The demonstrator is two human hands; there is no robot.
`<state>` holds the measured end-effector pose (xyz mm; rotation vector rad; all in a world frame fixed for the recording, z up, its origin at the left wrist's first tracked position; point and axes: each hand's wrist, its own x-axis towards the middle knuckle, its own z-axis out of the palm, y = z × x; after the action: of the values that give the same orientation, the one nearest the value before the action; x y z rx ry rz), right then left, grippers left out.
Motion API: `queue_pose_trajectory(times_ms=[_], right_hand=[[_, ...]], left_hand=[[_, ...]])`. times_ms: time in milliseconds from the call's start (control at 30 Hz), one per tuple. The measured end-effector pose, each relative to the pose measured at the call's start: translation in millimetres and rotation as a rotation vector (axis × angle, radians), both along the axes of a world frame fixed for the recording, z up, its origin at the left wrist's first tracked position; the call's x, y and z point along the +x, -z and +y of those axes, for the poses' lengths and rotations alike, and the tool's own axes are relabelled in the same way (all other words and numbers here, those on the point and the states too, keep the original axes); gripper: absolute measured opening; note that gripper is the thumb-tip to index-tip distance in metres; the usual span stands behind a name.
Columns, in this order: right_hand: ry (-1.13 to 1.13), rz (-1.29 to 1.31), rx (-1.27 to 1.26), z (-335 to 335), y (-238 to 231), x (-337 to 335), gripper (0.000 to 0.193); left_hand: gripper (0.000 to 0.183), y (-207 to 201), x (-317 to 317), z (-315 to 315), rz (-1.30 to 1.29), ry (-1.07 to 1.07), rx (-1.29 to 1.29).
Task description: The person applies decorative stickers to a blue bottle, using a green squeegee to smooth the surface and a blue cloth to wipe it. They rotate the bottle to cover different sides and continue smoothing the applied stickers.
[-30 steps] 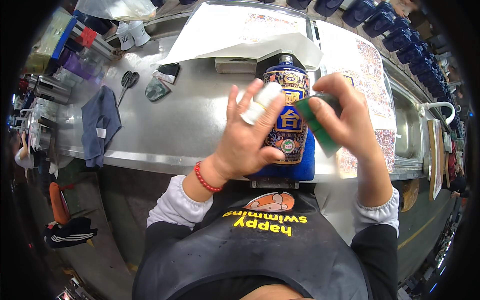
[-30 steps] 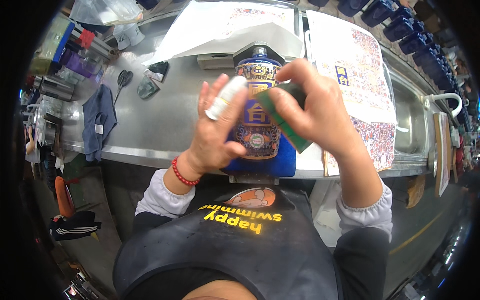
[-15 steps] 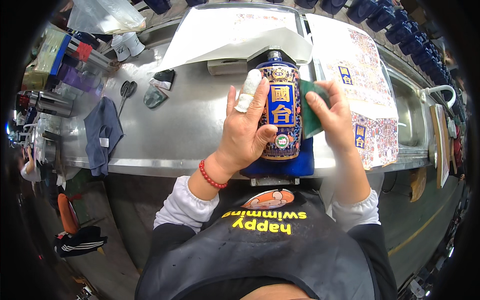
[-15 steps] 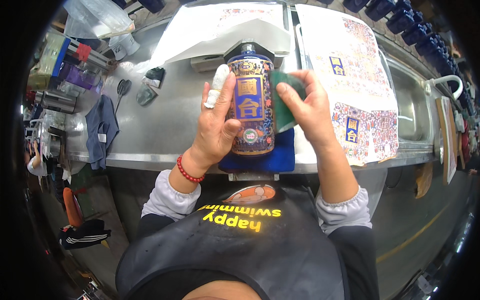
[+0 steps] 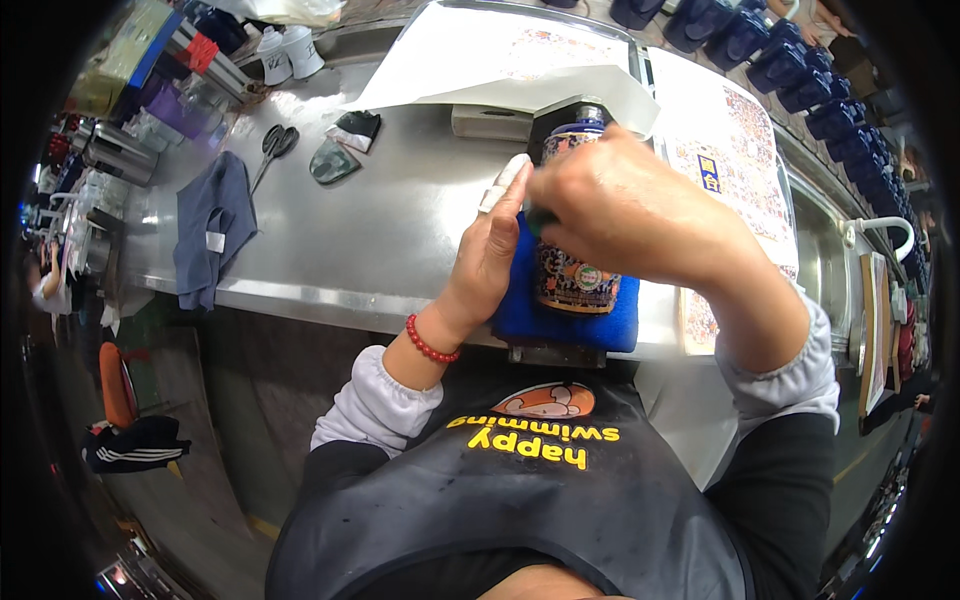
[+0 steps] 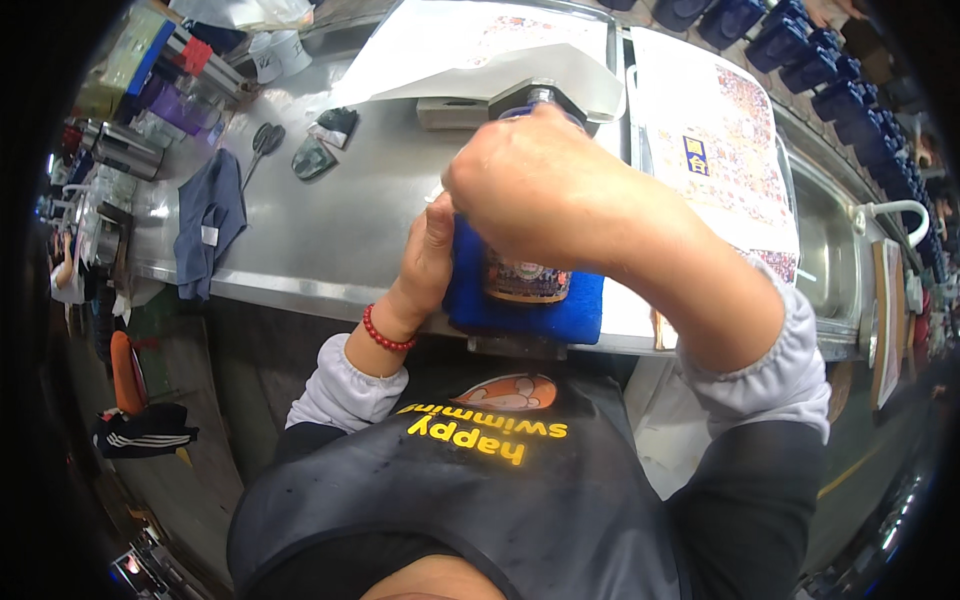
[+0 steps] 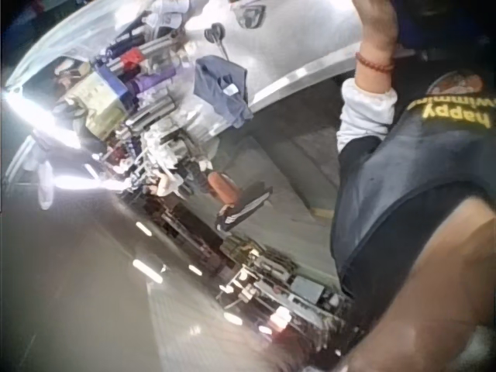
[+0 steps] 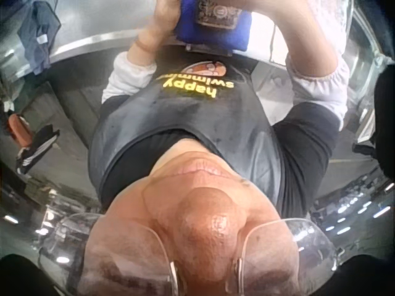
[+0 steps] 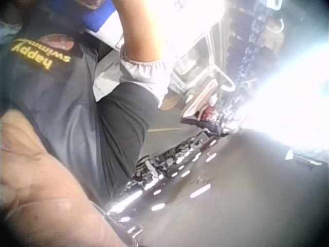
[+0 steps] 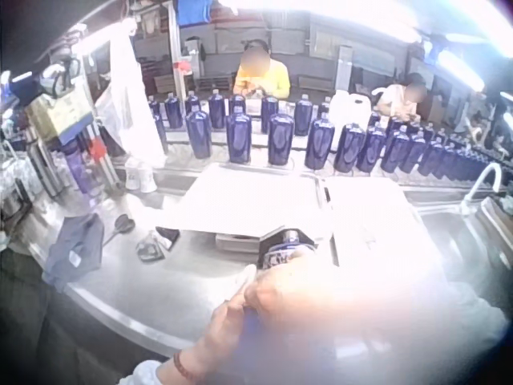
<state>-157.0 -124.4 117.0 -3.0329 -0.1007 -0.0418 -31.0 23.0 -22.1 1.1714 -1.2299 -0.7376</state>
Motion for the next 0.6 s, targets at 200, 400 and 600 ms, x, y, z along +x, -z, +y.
queue_pose_trajectory(times_ms=[200, 400, 600], right_hand=[[0.283, -0.180, -0.405, 24, -21, 19, 0.010], [0.149, -0.341, 0.436, 19, 31, -55, 0.016], [0.865, -0.659, 1.016, 23, 82, -69, 0.024]], left_hand=[[0.079, 5, -9, 15, -0.008, -0.118, -0.033], [0.086, -11, -11, 2, -0.226, -0.128, -0.122], [0.092, -22, -20, -13, -0.506, -0.119, -0.115]])
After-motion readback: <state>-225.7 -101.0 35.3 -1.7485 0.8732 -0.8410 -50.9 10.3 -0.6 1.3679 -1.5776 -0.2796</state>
